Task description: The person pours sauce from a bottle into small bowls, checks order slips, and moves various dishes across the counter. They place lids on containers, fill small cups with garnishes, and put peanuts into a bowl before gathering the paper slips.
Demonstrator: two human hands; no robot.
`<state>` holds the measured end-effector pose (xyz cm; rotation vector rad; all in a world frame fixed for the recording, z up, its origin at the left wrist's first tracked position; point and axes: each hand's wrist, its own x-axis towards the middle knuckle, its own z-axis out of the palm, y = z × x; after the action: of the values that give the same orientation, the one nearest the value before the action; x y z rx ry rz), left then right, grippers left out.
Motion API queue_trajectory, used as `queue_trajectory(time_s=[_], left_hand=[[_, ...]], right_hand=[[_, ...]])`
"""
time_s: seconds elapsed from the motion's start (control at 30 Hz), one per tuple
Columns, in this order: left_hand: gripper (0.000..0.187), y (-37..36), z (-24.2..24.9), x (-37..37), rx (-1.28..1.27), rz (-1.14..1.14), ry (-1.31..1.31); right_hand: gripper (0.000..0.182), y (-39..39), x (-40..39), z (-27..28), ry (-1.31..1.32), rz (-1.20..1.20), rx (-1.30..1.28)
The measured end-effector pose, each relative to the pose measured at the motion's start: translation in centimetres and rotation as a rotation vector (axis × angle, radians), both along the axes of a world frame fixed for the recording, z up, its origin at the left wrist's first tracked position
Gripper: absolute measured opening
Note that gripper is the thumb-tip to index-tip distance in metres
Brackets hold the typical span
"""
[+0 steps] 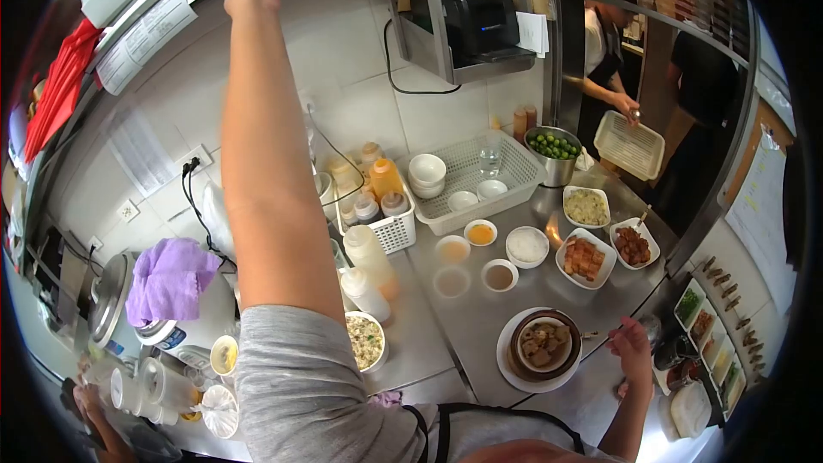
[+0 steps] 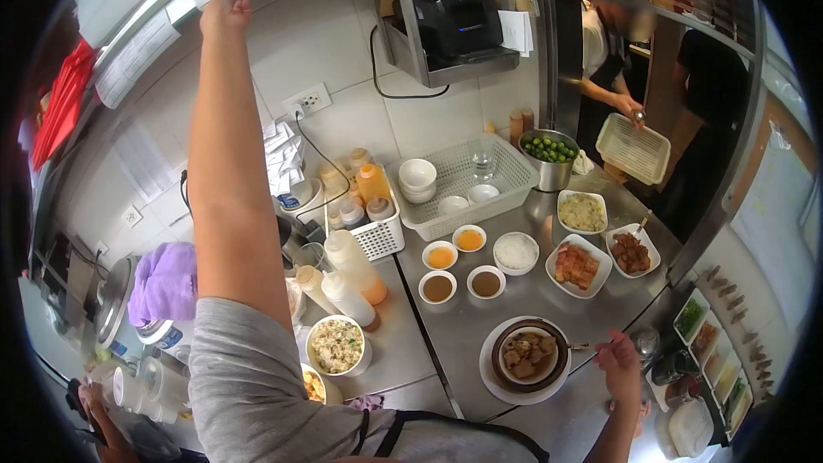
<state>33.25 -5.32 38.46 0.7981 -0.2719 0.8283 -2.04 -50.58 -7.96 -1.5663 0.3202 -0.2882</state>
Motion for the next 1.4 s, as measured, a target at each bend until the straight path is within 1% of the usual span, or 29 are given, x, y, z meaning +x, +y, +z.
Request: queue_trajectory(time_s=[0.03, 0.17, 0.27, 0.4, 0.43, 0.57, 0.67, 0.7, 0.8, 0.87, 0.93, 0.97, 1.07, 1.13, 1.2, 1.33, 1.37, 1.4], left_hand=[[0.021, -0.4, 0.0, 0.1, -0.006, -0.010, 0.001], [0.025, -2.8, -0.2, 0.4, 0.072, -0.060, 0.058], [0.025, -2.5, 0.8, 4.3, 0.071, -0.124, 0.068], [0.026, -4.3, 0.9, 3.5, 0.032, -0.072, 0.099], [0.035, -4.1, 0.9, 3.4, 0.058, -0.087, 0.109], [0.060, -2.9, -0.2, 0.4, 0.038, -0.026, 0.190], [0.059, -1.9, -2.7, -0.8, 0.079, -0.116, 0.066], [0.051, -2.7, -3.7, -1.4, 0.112, -0.079, 0.074], [0.035, -6.1, -7.0, -0.3, 0.555, -0.139, 0.070], [0.034, -10.2, -9.1, -0.8, 0.901, -0.234, 0.037], [0.031, -14.5, -10.3, 0.3, 1.002, -0.308, 0.085], [0.031, -16.5, -10.8, 1.5, 1.004, -0.242, 0.064], [0.033, -19.9, -10.6, 8.3, 1.228, 0.449, -0.113], [0.036, -21.2, -9.7, 10.2, 1.188, 0.661, -0.103], [0.033, -22.4, -8.6, 13.2, 1.301, 0.848, 0.056], [0.040, -21.5, -5.3, 21.5, 1.455, 0.569, 0.464], [0.038, -21.0, -5.2, 24.4, 1.190, 0.376, 0.430], [0.037, -21.5, -5.9, 25.2, 0.915, 0.187, 0.397]], right_hand=[[0.031, 0.0, -0.1, 0.0, -0.012, 0.014, -0.019], [0.031, 0.6, -1.1, 0.9, 0.024, -0.023, -0.031], [0.032, 0.9, -1.9, 1.3, 0.035, -0.049, -0.008], [0.033, 1.0, -2.8, 1.3, 0.060, -0.087, 0.042], [0.033, 1.1, -3.0, 1.3, 0.071, -0.093, 0.045], [0.033, 1.1, -3.1, 1.2, 0.059, -0.083, 0.029], [0.033, 1.0, -2.6, 1.1, 0.017, -0.031, 0.005], [0.033, 1.2, -2.4, 1.5, 0.011, -0.024, -0.002], [0.032, 1.9, -2.1, 3.3, -0.003, 0.014, 0.010], [0.033, 2.1, -1.5, 4.3, -0.015, 0.049, 0.011], [0.033, 2.0, -1.3, 5.1, -0.018, 0.073, 0.000], [0.034, 1.9, -1.2, 5.2, -0.036, 0.081, 0.001], [0.035, 1.1, -1.3, 5.4, -0.051, 0.089, -0.020], [0.036, 0.2, -1.8, 6.0, -0.020, 0.083, -0.069], [0.037, -1.1, -2.4, 6.6, 0.031, 0.035, -0.070], [0.040, -3.2, -3.6, 7.1, 0.109, -0.077, -0.080], [0.041, -3.5, -3.9, 7.1, 0.135, -0.100, -0.055], [0.041, -3.8, -4.0, 7.0, 0.165, -0.104, -0.070]])
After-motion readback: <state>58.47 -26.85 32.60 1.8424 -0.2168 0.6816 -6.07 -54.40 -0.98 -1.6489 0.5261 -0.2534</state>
